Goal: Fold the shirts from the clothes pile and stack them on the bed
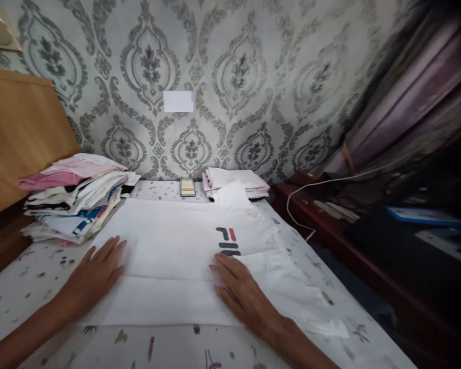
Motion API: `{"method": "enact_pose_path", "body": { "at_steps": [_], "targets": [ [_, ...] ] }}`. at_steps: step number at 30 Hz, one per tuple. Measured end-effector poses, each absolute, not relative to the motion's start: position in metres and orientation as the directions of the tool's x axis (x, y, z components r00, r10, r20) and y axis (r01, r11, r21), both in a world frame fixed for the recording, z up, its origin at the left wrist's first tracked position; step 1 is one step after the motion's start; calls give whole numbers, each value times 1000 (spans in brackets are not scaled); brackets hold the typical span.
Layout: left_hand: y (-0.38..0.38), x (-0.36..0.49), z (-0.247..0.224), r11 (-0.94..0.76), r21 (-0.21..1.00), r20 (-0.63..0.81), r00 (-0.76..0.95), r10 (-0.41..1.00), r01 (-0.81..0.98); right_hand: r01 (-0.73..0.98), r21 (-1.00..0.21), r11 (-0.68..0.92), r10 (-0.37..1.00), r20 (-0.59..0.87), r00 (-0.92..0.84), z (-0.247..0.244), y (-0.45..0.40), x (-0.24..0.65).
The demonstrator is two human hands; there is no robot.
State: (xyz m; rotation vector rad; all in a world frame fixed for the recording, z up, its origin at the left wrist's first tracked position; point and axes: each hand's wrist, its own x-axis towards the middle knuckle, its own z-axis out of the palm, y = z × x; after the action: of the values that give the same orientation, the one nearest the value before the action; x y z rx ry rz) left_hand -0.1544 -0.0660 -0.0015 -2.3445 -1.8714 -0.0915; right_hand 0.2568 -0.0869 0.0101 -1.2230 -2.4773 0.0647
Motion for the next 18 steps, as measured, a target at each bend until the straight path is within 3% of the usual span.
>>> {"method": "enact_pose_path", "body": {
  "at_steps": [4,7,11,14,16,18],
  "targets": [
    [-55,-113,-6,-367,4,166,361,918,930,843,-166,512,841,297,-453,11,-74,286],
    [-53,-107,-17,-361,36,167,350,922,932,878,-184,443,872,318,-373,1,-74,310],
    [-32,-123,-24,-335,43,146,325,934,941,881,-311,356,893,392,-223,-6,-58,330],
    [15,-132,-13,-311,66,93,304,948,948,840,-407,359,886,432,-169,10,-1,335],
    [59,-132,1,-287,84,60,283,957,954,817,-488,306,917,383,-115,27,56,337],
    [104,-129,14,-239,79,52,235,971,968,838,-531,127,955,293,41,44,116,337]
  ]
}}
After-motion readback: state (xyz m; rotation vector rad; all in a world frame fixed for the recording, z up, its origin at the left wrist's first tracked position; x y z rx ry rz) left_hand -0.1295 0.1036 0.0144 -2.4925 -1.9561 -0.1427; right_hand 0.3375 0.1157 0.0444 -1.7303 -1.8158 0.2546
